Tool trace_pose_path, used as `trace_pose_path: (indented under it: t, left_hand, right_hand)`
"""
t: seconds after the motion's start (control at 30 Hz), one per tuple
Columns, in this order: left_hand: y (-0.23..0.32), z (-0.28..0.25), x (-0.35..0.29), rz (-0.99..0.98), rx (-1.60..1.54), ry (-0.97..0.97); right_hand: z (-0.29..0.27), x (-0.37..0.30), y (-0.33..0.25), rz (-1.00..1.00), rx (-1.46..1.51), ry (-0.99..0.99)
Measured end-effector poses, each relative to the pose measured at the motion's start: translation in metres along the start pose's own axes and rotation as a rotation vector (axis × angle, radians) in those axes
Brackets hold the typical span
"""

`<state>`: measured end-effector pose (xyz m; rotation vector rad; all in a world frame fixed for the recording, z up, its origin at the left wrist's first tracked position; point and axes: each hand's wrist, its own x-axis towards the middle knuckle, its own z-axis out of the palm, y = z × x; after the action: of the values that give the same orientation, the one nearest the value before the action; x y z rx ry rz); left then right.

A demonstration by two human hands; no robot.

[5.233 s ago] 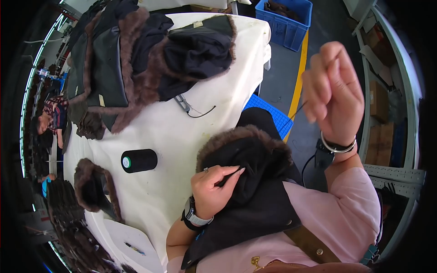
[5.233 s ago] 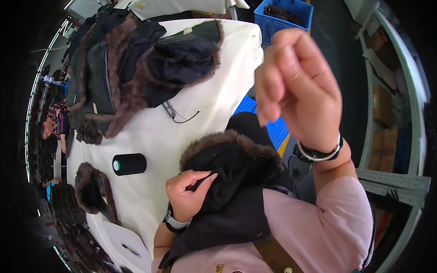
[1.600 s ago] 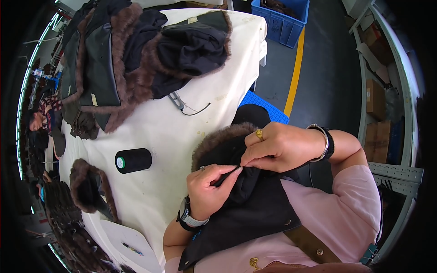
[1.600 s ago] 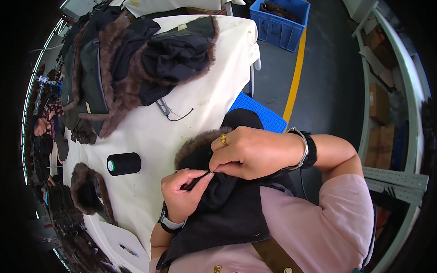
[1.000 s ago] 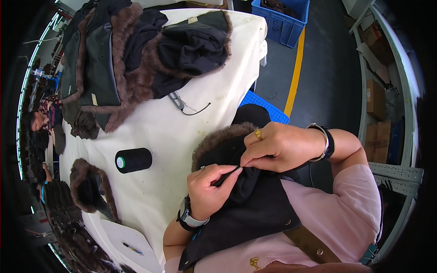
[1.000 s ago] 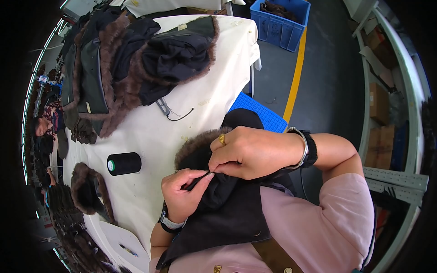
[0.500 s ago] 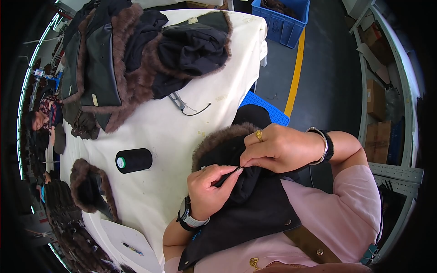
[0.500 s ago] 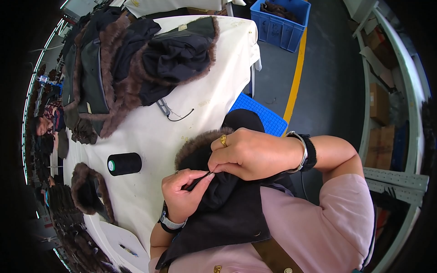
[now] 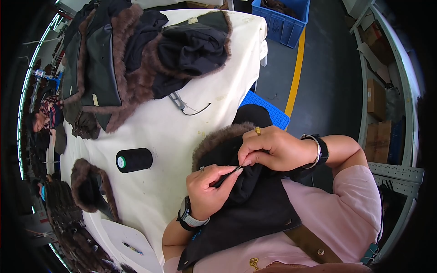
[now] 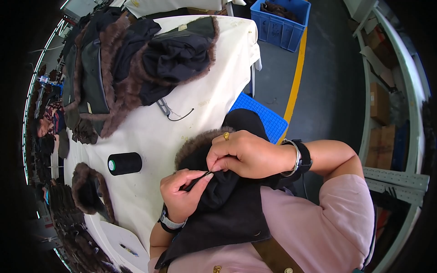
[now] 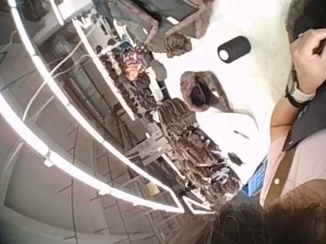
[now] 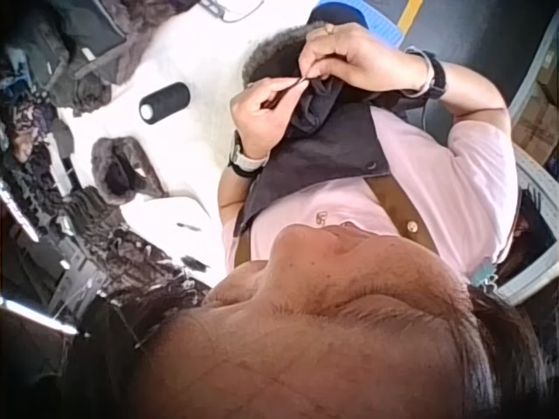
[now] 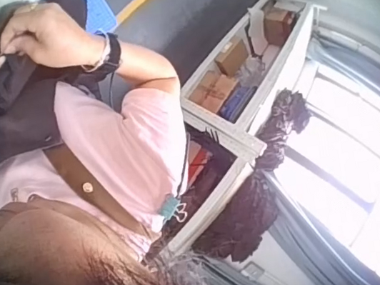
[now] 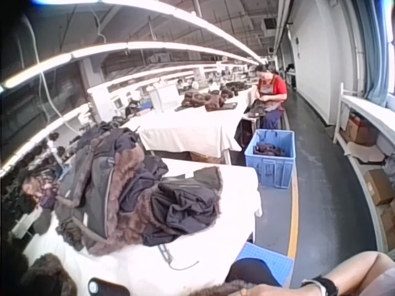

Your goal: The recorder is hand-sewing and finishing a black leather and fur hat at a workbench.

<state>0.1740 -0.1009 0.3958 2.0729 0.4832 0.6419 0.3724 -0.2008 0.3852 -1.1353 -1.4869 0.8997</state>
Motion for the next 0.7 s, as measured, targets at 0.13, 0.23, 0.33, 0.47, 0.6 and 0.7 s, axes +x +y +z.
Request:
trace_pose_path:
  t: [0.13, 0.23, 0.33, 0.47, 0.6, 0.7]
  left_hand:
    - [0.0004, -0.0010, 0.0006, 0.007, 0.008, -0.005]
    - [0.0001, -0.0018, 0.0001, 0.013, 0.008, -0.012]
    - [0.0001, -0.0015, 0.0006, 0.026, 0.012, -0.011]
    - [-0.0008, -0.0016, 0.0004, 0.035, 0.013, -0.011]
    - [-0.0018, -0.0017, -0.0001, 0.047, -0.005, -0.016]
    - [-0.0032, -0.0009, -0.0002, 0.047, -0.011, -0.018]
  right_hand:
    - [0.0015, -0.0002, 0.0010, 0.017, 0.031, 0.010]
    - [0.0006, -0.0002, -0.0019, 0.022, 0.028, -0.009]
    - [0.0010, -0.0005, -0.0022, 0.051, 0.029, -0.009]
    - [0.0011, 0.0003, -0.0005, 0.106, 0.076, -0.022]
    - [-0.0003, 0.0002, 0.0012, 0.207, 0.186, -0.071]
    - [0.0016, 0.0000, 0.0016, 0.191, 0.182, -0.046]
